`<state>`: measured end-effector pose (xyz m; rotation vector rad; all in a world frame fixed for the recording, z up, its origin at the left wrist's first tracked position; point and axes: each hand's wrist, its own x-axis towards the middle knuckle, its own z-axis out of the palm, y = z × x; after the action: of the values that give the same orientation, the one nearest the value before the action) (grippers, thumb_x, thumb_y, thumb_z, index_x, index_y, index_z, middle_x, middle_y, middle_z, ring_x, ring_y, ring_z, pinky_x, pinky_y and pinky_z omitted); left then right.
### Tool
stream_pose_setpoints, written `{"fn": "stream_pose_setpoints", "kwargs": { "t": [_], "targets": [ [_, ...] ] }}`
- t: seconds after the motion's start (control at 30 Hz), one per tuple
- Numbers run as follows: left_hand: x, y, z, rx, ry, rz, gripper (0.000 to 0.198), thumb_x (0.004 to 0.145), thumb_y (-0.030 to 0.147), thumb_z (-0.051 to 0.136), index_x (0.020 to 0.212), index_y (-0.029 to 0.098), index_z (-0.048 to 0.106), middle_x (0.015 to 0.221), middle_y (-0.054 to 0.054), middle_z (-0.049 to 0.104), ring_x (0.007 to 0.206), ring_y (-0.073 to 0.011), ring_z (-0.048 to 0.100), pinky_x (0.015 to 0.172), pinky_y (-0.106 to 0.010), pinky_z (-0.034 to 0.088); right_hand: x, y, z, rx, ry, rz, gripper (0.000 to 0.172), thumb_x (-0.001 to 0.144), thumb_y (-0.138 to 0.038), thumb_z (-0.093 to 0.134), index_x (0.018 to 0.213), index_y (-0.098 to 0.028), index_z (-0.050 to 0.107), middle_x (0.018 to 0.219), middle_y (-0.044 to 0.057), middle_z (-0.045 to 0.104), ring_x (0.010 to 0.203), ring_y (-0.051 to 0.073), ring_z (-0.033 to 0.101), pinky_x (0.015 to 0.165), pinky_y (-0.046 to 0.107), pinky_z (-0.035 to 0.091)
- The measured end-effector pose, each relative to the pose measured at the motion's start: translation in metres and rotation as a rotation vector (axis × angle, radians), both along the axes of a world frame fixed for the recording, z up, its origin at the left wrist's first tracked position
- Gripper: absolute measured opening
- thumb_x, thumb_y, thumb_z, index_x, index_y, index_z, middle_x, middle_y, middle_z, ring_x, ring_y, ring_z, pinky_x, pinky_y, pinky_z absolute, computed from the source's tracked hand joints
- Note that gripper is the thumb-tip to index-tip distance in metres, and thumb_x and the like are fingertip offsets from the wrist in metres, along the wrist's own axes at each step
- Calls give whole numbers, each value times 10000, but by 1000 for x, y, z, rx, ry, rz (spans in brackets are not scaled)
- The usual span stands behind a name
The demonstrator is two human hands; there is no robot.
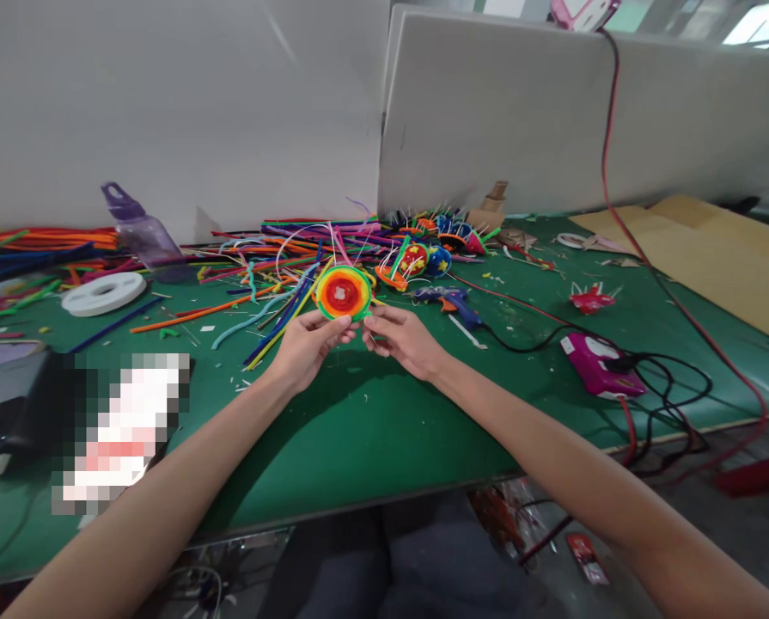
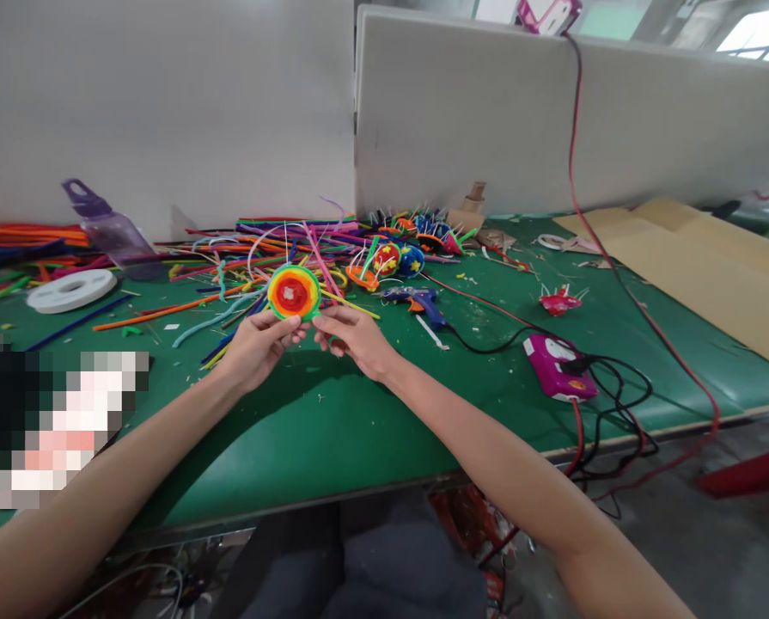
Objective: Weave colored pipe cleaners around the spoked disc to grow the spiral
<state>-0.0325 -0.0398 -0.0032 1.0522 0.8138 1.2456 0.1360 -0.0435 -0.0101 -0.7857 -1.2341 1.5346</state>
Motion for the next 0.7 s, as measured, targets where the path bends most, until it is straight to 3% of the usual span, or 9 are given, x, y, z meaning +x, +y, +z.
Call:
{"fn": "stream_pose_setpoints", "kwargs": {
  "t": [0.5,0.7],
  "targets": [
    [-2,1,-1,86,59,2,250,569,299,868,709,136,740,681,-49,734,592,-121,645,645,-259,530,3,0,0,-34,38,58,295,757,-443,727,744,-169,619,671,-1,602,583,91,544,447,215,297],
    [-1,0,-2,140,109,59,224,596,302,851,695,136,738,674,-40,729,584,-118,632,646,-267,526,0,-6,4,124,-107,-86,318,802,-458,652,678,-168,616,679,14,600,568,95,534,440,227,313]
  ]
}}
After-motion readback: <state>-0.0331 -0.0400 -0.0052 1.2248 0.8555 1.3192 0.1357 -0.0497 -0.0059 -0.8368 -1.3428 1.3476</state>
